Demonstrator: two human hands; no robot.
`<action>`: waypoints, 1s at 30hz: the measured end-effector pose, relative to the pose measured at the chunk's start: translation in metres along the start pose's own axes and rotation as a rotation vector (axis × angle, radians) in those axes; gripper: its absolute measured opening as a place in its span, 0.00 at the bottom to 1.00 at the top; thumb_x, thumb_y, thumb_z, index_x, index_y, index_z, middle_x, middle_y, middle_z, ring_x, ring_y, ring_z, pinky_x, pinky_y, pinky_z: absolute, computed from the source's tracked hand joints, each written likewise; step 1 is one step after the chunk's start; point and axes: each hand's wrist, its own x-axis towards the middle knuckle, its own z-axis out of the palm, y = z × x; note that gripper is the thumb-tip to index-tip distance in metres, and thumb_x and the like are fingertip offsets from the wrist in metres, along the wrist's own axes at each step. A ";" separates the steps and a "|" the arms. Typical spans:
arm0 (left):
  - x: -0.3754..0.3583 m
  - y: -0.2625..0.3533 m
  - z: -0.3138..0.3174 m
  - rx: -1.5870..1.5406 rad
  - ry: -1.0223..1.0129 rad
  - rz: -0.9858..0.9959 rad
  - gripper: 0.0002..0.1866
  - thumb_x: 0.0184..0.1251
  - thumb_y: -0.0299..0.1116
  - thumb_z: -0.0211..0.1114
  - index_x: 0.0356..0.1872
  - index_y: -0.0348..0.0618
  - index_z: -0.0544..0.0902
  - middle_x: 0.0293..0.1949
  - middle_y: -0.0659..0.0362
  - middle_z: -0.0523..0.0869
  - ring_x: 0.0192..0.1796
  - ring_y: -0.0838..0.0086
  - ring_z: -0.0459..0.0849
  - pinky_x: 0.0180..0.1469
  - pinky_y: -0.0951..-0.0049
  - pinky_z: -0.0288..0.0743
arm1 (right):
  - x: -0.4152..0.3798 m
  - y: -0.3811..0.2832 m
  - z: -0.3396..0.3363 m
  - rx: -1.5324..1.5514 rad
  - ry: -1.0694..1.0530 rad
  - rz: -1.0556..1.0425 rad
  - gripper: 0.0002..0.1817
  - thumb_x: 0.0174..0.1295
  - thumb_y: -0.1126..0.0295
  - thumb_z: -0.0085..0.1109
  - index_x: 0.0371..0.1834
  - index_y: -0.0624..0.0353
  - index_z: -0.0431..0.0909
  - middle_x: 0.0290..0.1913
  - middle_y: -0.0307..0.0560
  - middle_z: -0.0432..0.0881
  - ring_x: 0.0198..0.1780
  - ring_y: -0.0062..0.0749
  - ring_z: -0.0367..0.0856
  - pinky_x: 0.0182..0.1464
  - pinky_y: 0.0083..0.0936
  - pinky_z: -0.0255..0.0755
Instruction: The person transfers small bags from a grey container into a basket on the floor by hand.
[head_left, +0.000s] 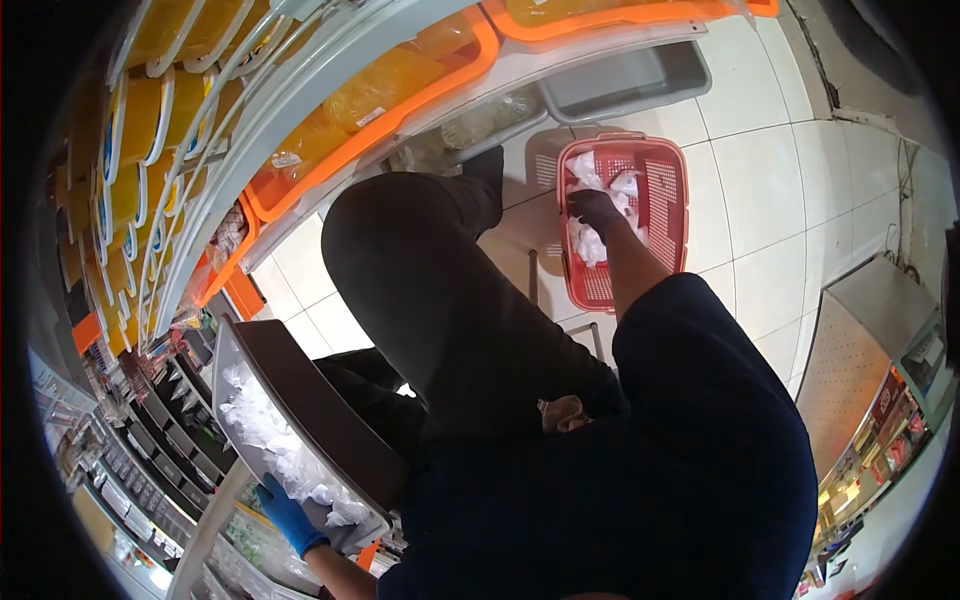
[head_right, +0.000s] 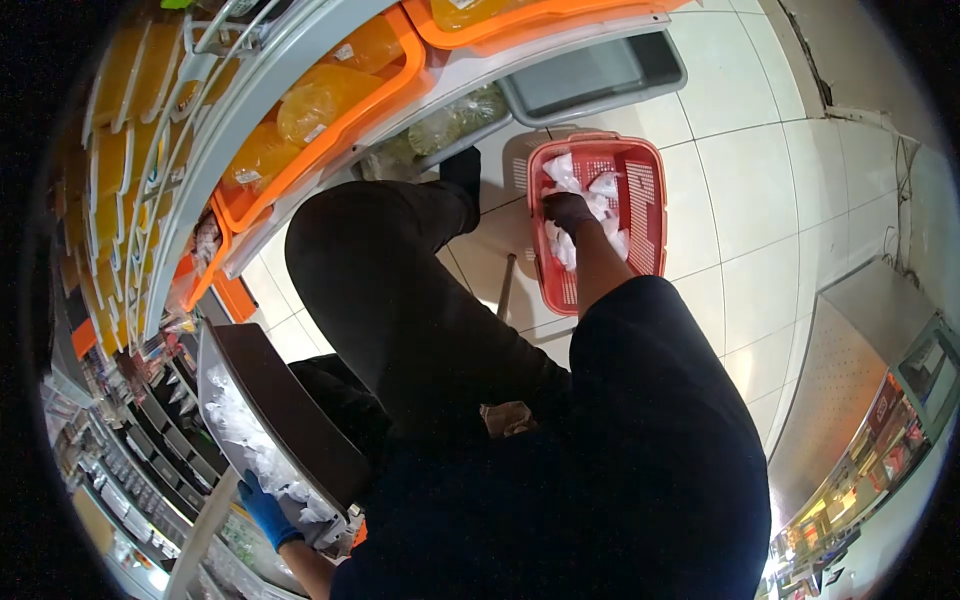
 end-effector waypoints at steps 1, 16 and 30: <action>-0.002 0.013 -0.001 0.002 -0.002 0.002 0.34 0.86 0.50 0.51 0.69 0.20 0.72 0.70 0.36 0.78 0.69 0.50 0.78 0.71 0.60 0.69 | -0.006 -0.001 0.001 0.116 0.041 0.004 0.25 0.63 0.67 0.67 0.64 0.62 0.81 0.54 0.50 0.90 0.57 0.41 0.87 0.58 0.32 0.79; -0.010 0.042 -0.013 -0.080 -0.070 -0.085 0.35 0.86 0.50 0.52 0.71 0.21 0.71 0.71 0.36 0.76 0.72 0.49 0.76 0.74 0.60 0.67 | 0.030 -0.011 -0.005 -0.826 0.155 -0.342 0.31 0.56 0.75 0.67 0.68 0.54 0.80 0.57 0.51 0.88 0.59 0.49 0.85 0.62 0.36 0.79; -0.019 0.047 -0.011 -0.167 -0.116 -0.042 0.34 0.86 0.48 0.51 0.73 0.21 0.69 0.72 0.35 0.75 0.73 0.48 0.75 0.75 0.61 0.65 | -0.109 -0.082 0.002 -0.089 0.294 -0.328 0.06 0.63 0.72 0.65 0.38 0.57 0.78 0.34 0.43 0.81 0.38 0.31 0.83 0.45 0.32 0.79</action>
